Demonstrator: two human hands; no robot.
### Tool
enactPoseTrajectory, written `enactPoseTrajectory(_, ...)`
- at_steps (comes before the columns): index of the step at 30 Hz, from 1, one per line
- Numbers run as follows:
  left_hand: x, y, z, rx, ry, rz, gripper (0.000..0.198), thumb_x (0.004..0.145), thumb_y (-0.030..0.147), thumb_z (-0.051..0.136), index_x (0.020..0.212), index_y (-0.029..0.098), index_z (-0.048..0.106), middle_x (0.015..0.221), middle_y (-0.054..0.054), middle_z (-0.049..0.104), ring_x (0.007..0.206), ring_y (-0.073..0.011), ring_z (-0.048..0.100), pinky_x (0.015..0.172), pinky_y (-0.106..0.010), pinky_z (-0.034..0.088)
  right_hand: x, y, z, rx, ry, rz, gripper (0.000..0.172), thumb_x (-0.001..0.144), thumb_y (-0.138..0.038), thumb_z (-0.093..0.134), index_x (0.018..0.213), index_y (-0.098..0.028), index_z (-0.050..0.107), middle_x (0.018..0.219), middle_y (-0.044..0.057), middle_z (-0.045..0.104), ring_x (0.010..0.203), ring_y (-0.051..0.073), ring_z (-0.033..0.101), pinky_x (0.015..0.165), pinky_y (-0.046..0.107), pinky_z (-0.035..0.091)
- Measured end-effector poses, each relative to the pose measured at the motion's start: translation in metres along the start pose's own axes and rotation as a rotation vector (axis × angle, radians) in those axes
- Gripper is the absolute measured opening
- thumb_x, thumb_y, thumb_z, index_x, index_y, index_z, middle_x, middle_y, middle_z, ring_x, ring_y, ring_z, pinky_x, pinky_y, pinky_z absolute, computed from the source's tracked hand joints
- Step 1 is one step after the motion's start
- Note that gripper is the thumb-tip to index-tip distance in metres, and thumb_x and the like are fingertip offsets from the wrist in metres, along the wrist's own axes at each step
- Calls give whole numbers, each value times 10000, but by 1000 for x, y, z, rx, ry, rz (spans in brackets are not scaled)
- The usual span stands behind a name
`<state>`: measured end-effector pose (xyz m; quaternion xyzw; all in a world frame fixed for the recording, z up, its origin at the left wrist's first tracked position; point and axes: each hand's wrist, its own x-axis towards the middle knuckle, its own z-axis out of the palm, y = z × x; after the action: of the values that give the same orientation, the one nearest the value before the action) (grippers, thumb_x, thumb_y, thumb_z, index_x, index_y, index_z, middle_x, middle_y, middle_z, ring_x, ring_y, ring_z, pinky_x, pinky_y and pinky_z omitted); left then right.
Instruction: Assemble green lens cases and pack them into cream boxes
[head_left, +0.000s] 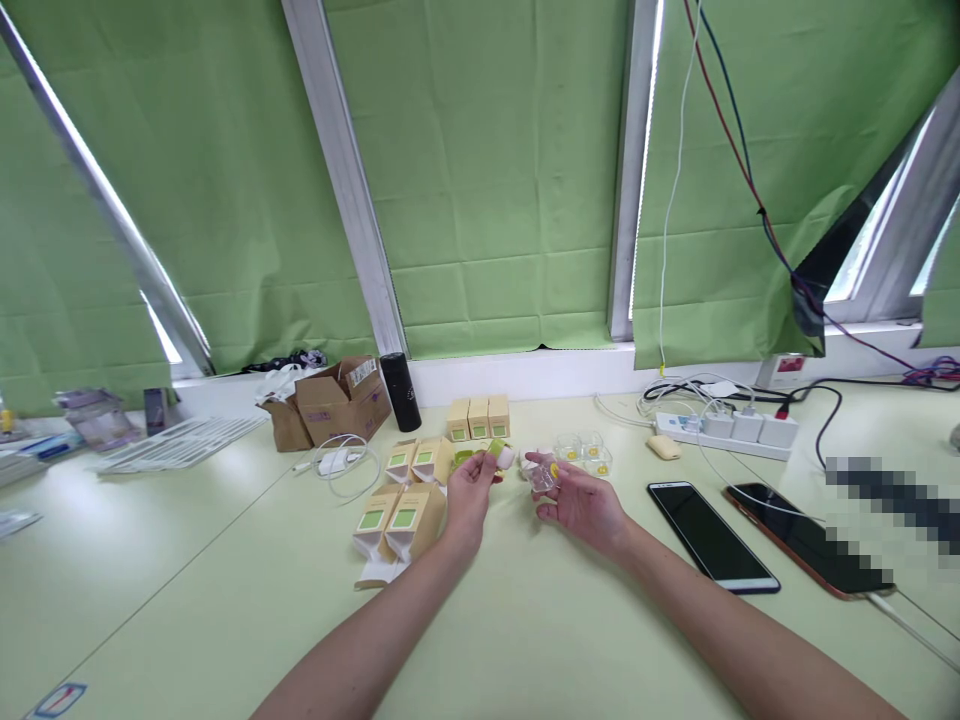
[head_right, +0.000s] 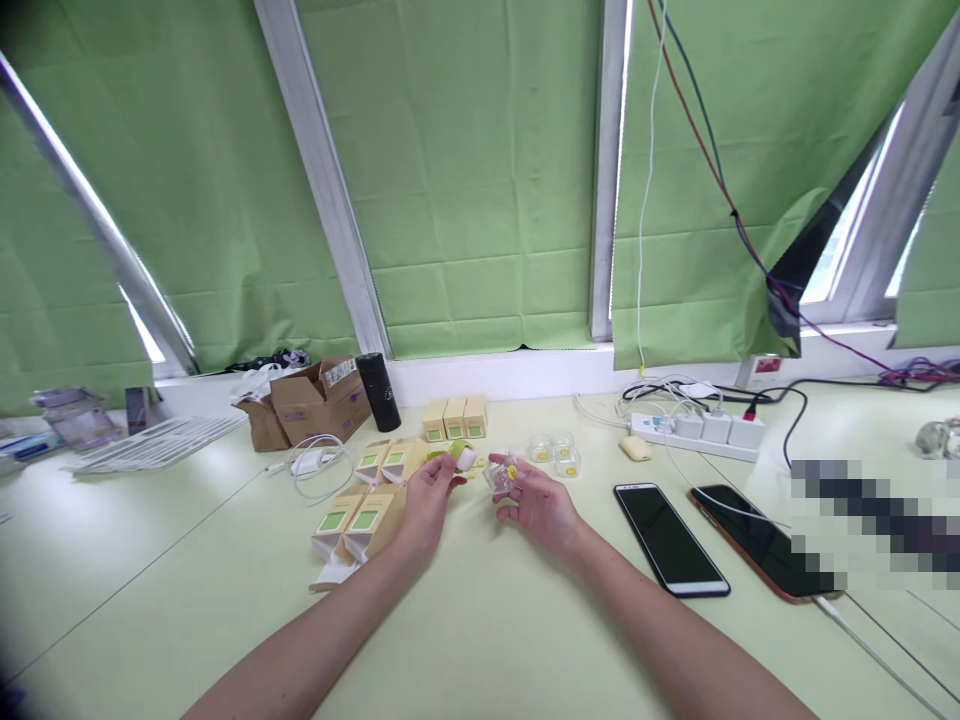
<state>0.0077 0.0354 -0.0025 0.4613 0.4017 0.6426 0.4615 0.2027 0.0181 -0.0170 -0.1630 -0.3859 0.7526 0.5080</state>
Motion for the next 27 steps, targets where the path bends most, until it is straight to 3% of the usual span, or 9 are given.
enactPoseTrajectory(5,1,-2,-1,8,-9,15,544,690,647,828,867,142,728,899,-69,717,805,-176,622,746,-293,504,-2,1,5,-95,-3,-88,479,727,-271,820,1194,-239,719,1051,56,663,847,205,652,768,383,534)
enactPoseTrajectory(12,2,-6,-1,19,-22,27,544,690,629,839,909,142,741,923,-81,738,806,-179,640,753,-291,520,0,8,7,-250,108,-132,544,605,-234,895,1117,-264,712,1098,30,649,736,140,578,614,287,490)
enactPoseTrajectory(27,-4,0,3,107,-95,33,594,660,634,857,952,125,766,929,-104,746,834,-219,690,813,-340,546,2,12,7,-262,128,-116,535,581,-225,908,1071,-255,696,1096,28,616,775,162,634,667,341,576)
